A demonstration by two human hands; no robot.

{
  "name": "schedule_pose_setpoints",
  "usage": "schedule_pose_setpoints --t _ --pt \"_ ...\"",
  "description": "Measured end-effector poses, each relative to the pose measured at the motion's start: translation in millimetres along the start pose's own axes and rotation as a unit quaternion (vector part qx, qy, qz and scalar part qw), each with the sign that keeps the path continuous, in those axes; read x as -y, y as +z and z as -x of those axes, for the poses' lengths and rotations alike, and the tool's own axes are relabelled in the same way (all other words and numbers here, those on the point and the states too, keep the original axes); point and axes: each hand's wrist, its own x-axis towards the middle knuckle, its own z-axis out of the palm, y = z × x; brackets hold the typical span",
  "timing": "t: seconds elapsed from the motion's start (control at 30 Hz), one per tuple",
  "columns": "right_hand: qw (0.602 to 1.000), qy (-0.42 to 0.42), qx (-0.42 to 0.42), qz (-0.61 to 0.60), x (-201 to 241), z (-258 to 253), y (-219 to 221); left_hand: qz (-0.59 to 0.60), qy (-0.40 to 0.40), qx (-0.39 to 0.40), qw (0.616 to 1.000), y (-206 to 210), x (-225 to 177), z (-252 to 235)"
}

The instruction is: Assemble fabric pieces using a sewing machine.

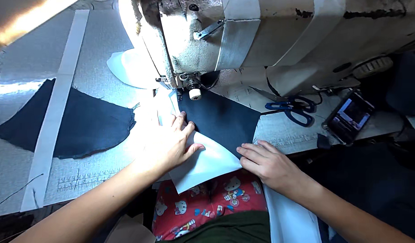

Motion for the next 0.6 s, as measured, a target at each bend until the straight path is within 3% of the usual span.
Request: schedule_pose_setpoints --t 0.33,0.6 --pt "0.999 0.024 -0.027 -0.03 11.2 -9.1 6.3 0.025 -0.046 0.071 0.996 -12.8 10.4 -9.3" --pt "0.998 0.046 -0.043 -0.027 26.5 -24.7 13.1 0.022 -0.063 0.058 0.996 -8.6 27.3 -17.7"
